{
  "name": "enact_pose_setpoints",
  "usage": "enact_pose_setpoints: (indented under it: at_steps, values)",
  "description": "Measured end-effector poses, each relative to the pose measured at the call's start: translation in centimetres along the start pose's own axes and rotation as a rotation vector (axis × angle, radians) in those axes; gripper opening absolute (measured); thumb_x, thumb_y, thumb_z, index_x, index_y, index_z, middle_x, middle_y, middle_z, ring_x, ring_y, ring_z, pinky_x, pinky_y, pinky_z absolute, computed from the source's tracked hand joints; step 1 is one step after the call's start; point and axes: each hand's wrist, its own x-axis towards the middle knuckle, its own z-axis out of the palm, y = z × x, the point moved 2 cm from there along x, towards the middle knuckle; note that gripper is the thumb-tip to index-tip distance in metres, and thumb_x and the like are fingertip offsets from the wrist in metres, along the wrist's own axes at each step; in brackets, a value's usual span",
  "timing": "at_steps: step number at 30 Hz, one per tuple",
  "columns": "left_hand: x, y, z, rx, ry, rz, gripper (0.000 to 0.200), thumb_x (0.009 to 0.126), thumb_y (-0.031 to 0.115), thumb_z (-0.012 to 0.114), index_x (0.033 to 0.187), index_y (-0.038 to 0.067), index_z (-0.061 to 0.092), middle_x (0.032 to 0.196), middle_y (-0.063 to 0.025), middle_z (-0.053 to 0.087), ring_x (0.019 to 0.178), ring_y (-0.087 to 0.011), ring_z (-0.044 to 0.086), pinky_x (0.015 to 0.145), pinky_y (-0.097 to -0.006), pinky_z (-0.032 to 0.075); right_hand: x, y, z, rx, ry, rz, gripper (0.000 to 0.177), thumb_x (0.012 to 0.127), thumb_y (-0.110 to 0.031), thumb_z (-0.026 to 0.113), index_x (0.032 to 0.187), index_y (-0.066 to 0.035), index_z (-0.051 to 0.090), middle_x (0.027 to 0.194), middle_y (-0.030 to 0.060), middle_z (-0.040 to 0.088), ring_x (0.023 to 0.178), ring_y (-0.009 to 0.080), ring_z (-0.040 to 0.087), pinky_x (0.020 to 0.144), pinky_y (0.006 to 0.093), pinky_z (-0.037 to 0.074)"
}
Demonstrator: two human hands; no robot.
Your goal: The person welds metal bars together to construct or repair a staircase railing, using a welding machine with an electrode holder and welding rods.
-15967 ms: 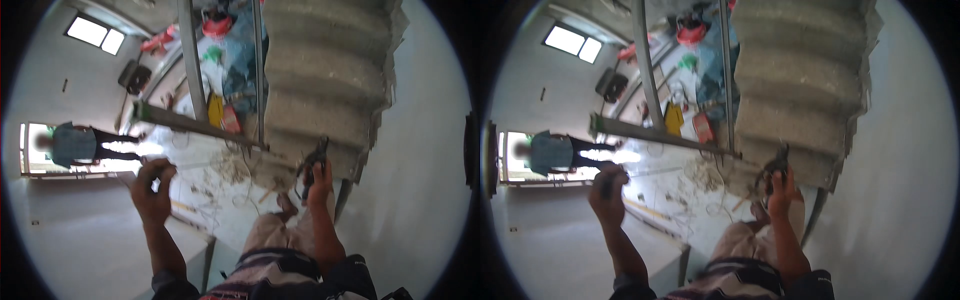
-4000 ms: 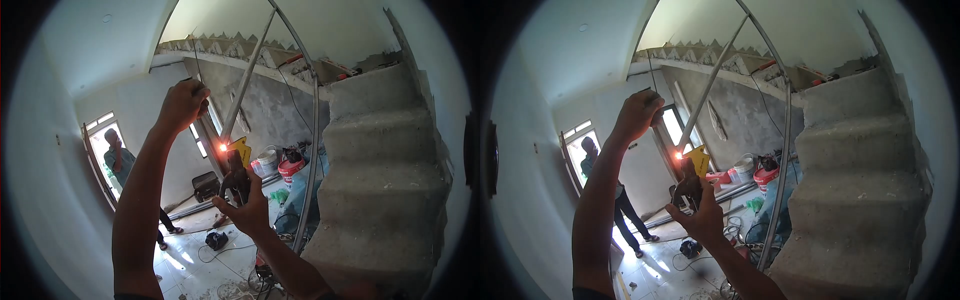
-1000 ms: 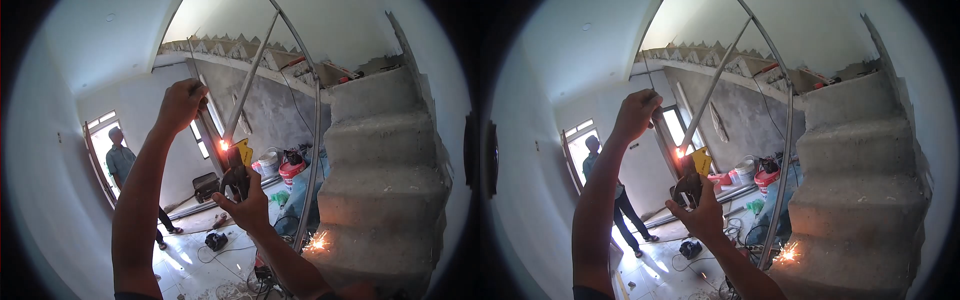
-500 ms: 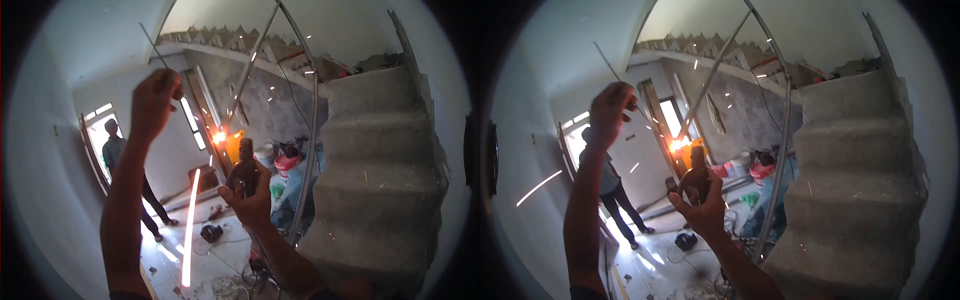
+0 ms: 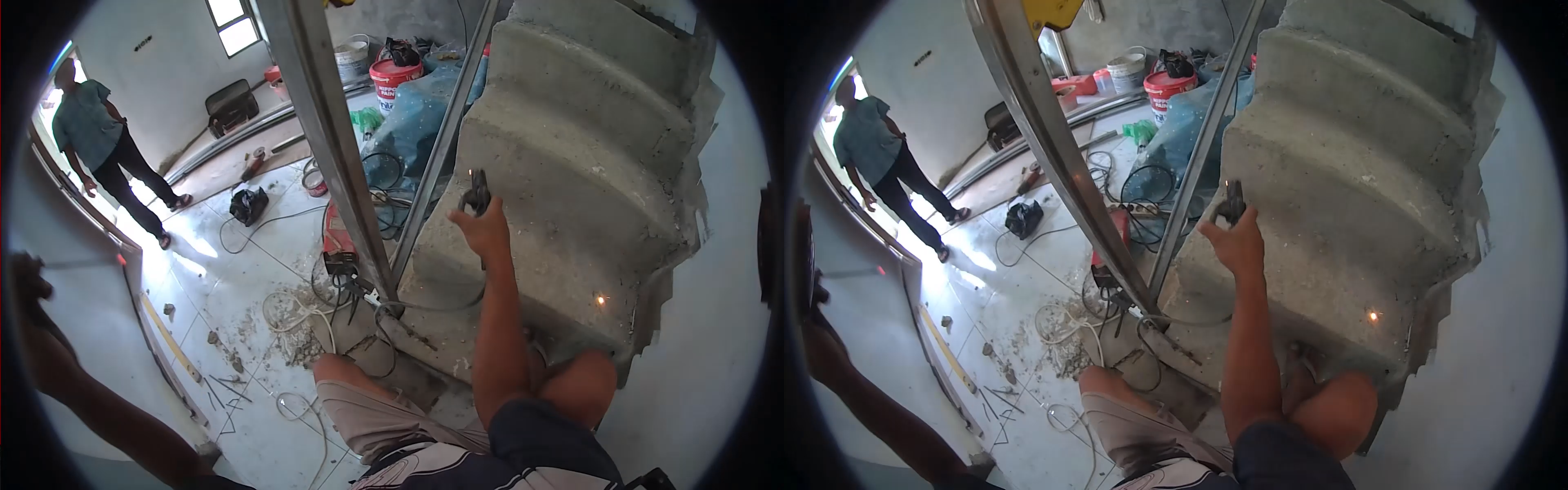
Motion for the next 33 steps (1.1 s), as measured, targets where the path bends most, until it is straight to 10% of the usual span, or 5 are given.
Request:
enact_pose_setpoints:
  at_steps: [3, 8, 15, 25, 33]
  values:
    - [-7.2, -6.0, 2.8, -0.195, 0.066, -0.389, 0.03, 0.108, 0.025, 0.053, 0.119, 0.0, 0.064, 0.093, -0.0066, 0.065, 0.079, -0.0132, 0.059, 0.068, -0.0251, 0.044, -0.1, 4.4, 0.8, -0.116, -0.094, 0.194, 0.08, 0.072, -0.04, 0.084, 0.124, 0.007, 0.048, 0.11, 0.0259, 0.066, 0.103, 0.0363, 0.068, 0.089, 0.0411, 0.052]
    - [-16.5, -9.9, 9.6, -0.279, -0.024, -0.747, 0.025, 0.106, 0.026, 0.056, 0.111, 0.003, 0.064, 0.085, -0.0012, 0.06, 0.069, -0.0066, 0.051, 0.06, -0.0227, 0.039, 1.7, 11.4, 0.6, -0.032, -0.146, 0.317, 0.049, 0.075, -0.03, 0.082, 0.102, 0.0, 0.054, 0.073, 0.0063, 0.056, 0.053, 0.016, 0.053, 0.047, 0.0343, 0.045]
    - [-21.6, -5.5, 17.0, -0.51, -0.059, -0.839, 0.024, 0.107, 0.026, 0.054, 0.105, 0.003, 0.063, 0.084, -0.0039, 0.06, 0.064, -0.0084, 0.05, 0.057, -0.0238, 0.039, 0.9, 9.3, -4.2, 0.422, 0.029, 0.506, 0.058, 0.08, -0.033, 0.08, 0.117, 0.001, 0.051, 0.082, 0.0064, 0.055, 0.056, 0.0134, 0.053, 0.048, 0.0309, 0.047]
    - [-25.8, -5.9, 25.2, -0.018, -0.268, -0.854, 0.036, 0.107, 0.025, 0.054, 0.121, -0.006, 0.065, 0.088, -0.01, 0.068, 0.064, -0.0136, 0.062, 0.055, -0.0295, 0.051, -0.7, -1.3, -7.5, 1.245, 0.552, -0.059, 0.028, 0.09, -0.017, 0.065, 0.11, -0.004, 0.05, 0.083, 0.0046, 0.056, 0.062, 0.0127, 0.054, 0.052, 0.0295, 0.046]
    - [-16.4, 4.4, 16.5, -0.354, -0.871, -1.185, 0.029, 0.102, 0.006, 0.052, 0.129, -0.003, 0.058, 0.117, -0.0175, 0.067, 0.093, -0.0229, 0.071, 0.071, -0.0336, 0.061, -16.4, -15.3, -10.6, 0.289, 0.104, 0.245, 0.025, 0.082, -0.005, 0.07, 0.105, -0.003, 0.06, 0.087, 0.0069, 0.065, 0.078, 0.0173, 0.066, 0.072, 0.0345, 0.052]
